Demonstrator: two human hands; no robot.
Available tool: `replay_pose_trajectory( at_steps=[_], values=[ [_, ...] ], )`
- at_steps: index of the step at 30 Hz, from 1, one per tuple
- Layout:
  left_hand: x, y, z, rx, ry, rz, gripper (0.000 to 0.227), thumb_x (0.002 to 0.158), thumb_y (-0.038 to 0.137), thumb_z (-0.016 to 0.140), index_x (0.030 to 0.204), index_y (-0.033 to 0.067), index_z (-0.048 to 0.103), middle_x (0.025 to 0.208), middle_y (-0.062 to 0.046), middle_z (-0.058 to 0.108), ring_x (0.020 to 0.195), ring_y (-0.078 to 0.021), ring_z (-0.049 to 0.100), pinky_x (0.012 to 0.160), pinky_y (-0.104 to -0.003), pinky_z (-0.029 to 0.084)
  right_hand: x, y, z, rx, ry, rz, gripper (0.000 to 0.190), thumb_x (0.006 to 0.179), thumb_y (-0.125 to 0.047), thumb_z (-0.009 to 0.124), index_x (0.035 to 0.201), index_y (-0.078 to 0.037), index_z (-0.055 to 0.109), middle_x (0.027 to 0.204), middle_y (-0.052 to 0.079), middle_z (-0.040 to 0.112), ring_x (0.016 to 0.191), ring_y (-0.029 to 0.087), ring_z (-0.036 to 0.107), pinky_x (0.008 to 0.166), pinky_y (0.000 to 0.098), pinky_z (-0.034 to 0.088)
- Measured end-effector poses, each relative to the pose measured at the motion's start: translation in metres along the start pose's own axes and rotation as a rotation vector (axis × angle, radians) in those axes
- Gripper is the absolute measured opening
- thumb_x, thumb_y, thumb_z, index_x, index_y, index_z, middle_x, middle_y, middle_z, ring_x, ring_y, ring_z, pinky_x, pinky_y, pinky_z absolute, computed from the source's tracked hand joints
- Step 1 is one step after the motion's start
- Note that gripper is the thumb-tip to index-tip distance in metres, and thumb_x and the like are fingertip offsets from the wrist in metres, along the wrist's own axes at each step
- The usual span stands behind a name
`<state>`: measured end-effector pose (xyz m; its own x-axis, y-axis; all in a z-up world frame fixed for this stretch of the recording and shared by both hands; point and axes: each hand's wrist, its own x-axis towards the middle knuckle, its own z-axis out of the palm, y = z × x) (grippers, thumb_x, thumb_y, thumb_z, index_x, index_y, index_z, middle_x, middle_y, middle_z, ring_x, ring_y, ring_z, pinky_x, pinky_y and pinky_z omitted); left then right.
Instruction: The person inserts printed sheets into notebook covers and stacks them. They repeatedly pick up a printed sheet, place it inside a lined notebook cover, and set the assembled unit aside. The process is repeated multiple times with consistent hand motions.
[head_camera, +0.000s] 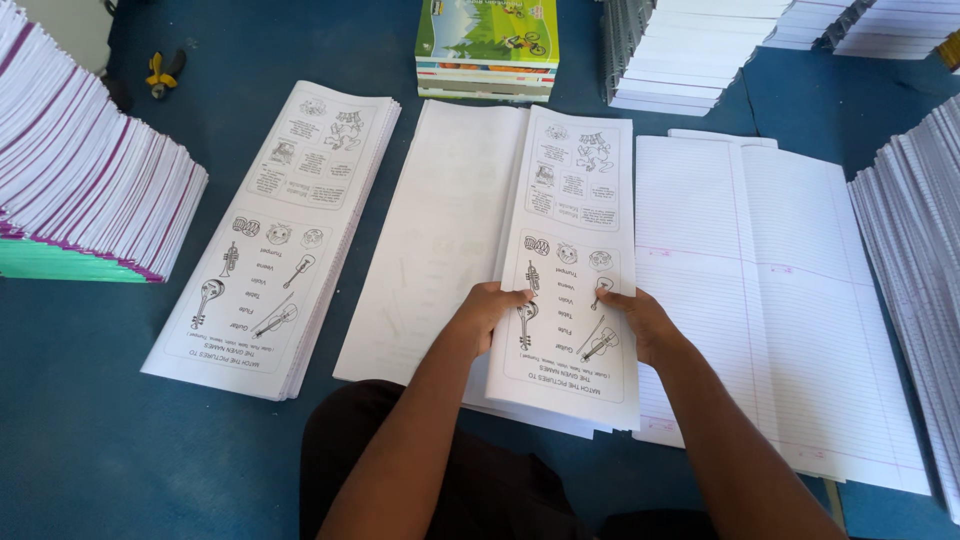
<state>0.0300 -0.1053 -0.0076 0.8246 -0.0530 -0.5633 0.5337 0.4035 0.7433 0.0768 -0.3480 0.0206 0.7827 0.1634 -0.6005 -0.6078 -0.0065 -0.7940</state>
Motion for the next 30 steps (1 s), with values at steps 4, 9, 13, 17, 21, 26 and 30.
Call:
replay_pose_trajectory(
  at_steps=[4, 9, 13, 17, 21, 26, 30],
  values=[
    [-0.004, 0.005, 0.003, -0.094, -0.033, -0.039, 0.041, 0.089, 0.008, 0.070, 0.122, -0.0137, 0.056, 0.114, -0.027, 0.069, 0.098, -0.0323, 0.074, 0.083, -0.044, 0.061, -0.006, -0.008, 0.002, -0.145, 0.034, -0.031, 0.060, 0.088, -0.028, 0.068, 0.134, 0.007, 0.054, 0.115, 0.025, 0.069, 0.098, 0.033, 0.073, 0.078, 0.0447, 0.065],
    [0.003, 0.003, 0.004, -0.277, -0.053, -0.068, 0.037, 0.091, 0.004, 0.069, 0.122, -0.0119, 0.055, 0.114, -0.027, 0.068, 0.100, -0.0331, 0.074, 0.083, -0.045, 0.061, -0.010, -0.018, -0.002, -0.403, 0.236, -0.017, 0.071, 0.095, -0.048, 0.064, 0.133, 0.012, 0.055, 0.112, 0.029, 0.068, 0.093, 0.036, 0.070, 0.073, 0.0413, 0.060],
    [0.012, -0.002, 0.002, -0.383, -0.126, -0.095, 0.036, 0.092, 0.008, 0.067, 0.120, -0.0116, 0.057, 0.111, -0.026, 0.069, 0.096, -0.0332, 0.074, 0.081, -0.047, 0.066, -0.005, -0.010, -0.018, -0.209, 0.212, -0.028, 0.089, 0.097, -0.066, 0.041, 0.137, 0.012, 0.052, 0.120, 0.029, 0.067, 0.102, 0.032, 0.070, 0.088, 0.0430, 0.058],
    [0.016, -0.006, 0.001, -0.433, -0.173, -0.094, 0.036, 0.094, 0.012, 0.067, 0.120, -0.0109, 0.058, 0.110, -0.026, 0.069, 0.094, -0.0313, 0.075, 0.081, -0.047, 0.065, -0.007, 0.008, -0.035, -0.234, 0.111, -0.068, 0.100, 0.093, -0.076, 0.018, 0.146, 0.002, 0.049, 0.137, 0.030, 0.060, 0.124, 0.036, 0.060, 0.104, 0.0450, 0.049],
    [0.017, -0.006, 0.001, -0.457, -0.199, -0.113, 0.035, 0.094, 0.015, 0.067, 0.119, -0.0097, 0.059, 0.108, -0.025, 0.070, 0.093, -0.0307, 0.074, 0.080, -0.046, 0.064, -0.018, 0.016, -0.040, -0.326, 0.019, -0.128, 0.098, 0.088, -0.078, 0.011, 0.155, -0.012, 0.038, 0.153, 0.022, 0.047, 0.144, 0.033, 0.041, 0.113, 0.0451, 0.038],
    [0.014, -0.006, 0.002, -0.427, -0.161, -0.126, 0.034, 0.094, 0.011, 0.067, 0.120, -0.0093, 0.059, 0.110, -0.024, 0.070, 0.097, -0.0305, 0.074, 0.085, -0.046, 0.064, -0.028, 0.005, -0.034, 0.034, -0.035, -0.010, 0.101, 0.092, -0.079, 0.016, 0.153, -0.002, 0.038, 0.152, 0.026, 0.047, 0.140, 0.035, 0.047, 0.113, 0.0448, 0.038],
    [0.011, -0.009, 0.001, -0.361, -0.146, -0.141, 0.036, 0.092, 0.008, 0.066, 0.121, -0.0115, 0.057, 0.111, -0.026, 0.069, 0.100, -0.0324, 0.074, 0.088, -0.047, 0.064, -0.021, -0.004, -0.027, 0.184, -0.076, 0.017, 0.087, 0.098, -0.064, 0.045, 0.145, 0.009, 0.050, 0.137, 0.031, 0.059, 0.118, 0.036, 0.061, 0.095, 0.0430, 0.052]
  ],
)
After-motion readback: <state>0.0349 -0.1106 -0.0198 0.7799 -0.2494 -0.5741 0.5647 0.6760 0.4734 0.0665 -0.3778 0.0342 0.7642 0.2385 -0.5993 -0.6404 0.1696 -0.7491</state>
